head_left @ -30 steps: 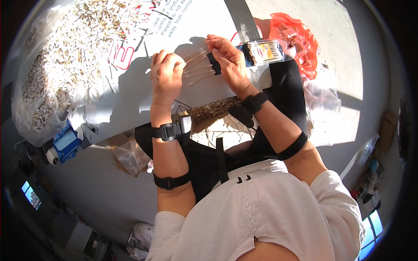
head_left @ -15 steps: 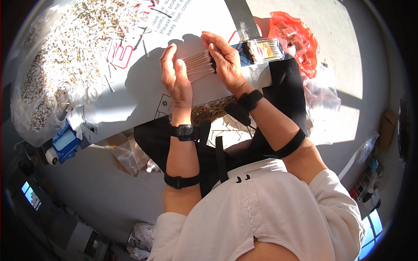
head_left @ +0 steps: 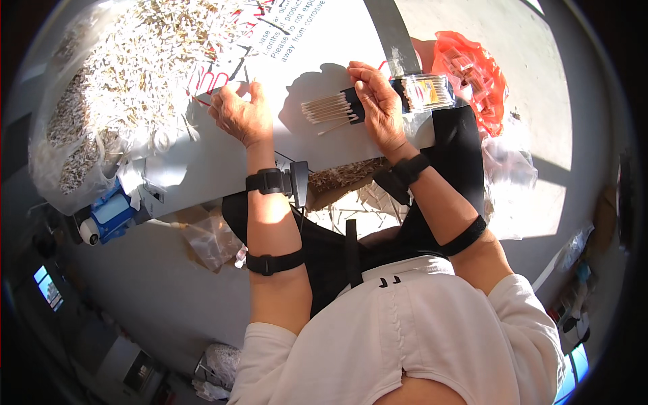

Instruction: Assembling cotton swabs by attaching heads to sticks and packaging them into bags.

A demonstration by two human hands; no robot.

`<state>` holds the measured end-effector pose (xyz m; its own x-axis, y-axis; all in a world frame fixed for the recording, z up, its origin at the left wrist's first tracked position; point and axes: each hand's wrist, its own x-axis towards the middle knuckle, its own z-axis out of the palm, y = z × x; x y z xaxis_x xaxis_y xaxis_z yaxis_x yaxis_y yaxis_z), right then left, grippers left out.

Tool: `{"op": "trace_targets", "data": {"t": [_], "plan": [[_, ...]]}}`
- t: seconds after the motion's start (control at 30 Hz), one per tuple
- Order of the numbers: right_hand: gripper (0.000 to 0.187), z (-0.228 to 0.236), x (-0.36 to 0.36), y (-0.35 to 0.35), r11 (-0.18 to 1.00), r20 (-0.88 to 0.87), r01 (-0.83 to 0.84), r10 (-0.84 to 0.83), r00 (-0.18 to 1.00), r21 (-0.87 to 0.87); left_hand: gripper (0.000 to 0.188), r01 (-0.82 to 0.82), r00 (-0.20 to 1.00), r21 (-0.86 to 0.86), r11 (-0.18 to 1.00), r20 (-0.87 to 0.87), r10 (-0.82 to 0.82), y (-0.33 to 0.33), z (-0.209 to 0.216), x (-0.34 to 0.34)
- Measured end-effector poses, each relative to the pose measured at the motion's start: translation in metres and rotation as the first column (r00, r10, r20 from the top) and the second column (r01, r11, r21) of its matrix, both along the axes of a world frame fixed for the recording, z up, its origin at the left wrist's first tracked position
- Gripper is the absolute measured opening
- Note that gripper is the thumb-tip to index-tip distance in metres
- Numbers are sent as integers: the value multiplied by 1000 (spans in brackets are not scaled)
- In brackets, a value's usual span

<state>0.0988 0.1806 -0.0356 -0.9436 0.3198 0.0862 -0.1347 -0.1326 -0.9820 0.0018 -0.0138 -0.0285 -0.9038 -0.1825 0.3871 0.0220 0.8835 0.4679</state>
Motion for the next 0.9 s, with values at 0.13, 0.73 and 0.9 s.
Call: {"op": "trace_targets", "data": {"t": [0.13, 0.73, 0.9], "plan": [[26, -1, -1, 0, 999, 24, -15, 15, 1000, 29, 20, 38, 978, -231, 972, 207, 11, -1, 2, -9], [18, 1, -2, -1, 992, 1, 22, -22, 1000, 128, 7, 414, 905, -240, 878, 215, -368, -17, 9, -68], [23, -4, 0, 5, 999, 17, -10, 9, 1000, 47, 6, 512, 847, -131, 849, 239, -475, 20, 9, -34]]}}
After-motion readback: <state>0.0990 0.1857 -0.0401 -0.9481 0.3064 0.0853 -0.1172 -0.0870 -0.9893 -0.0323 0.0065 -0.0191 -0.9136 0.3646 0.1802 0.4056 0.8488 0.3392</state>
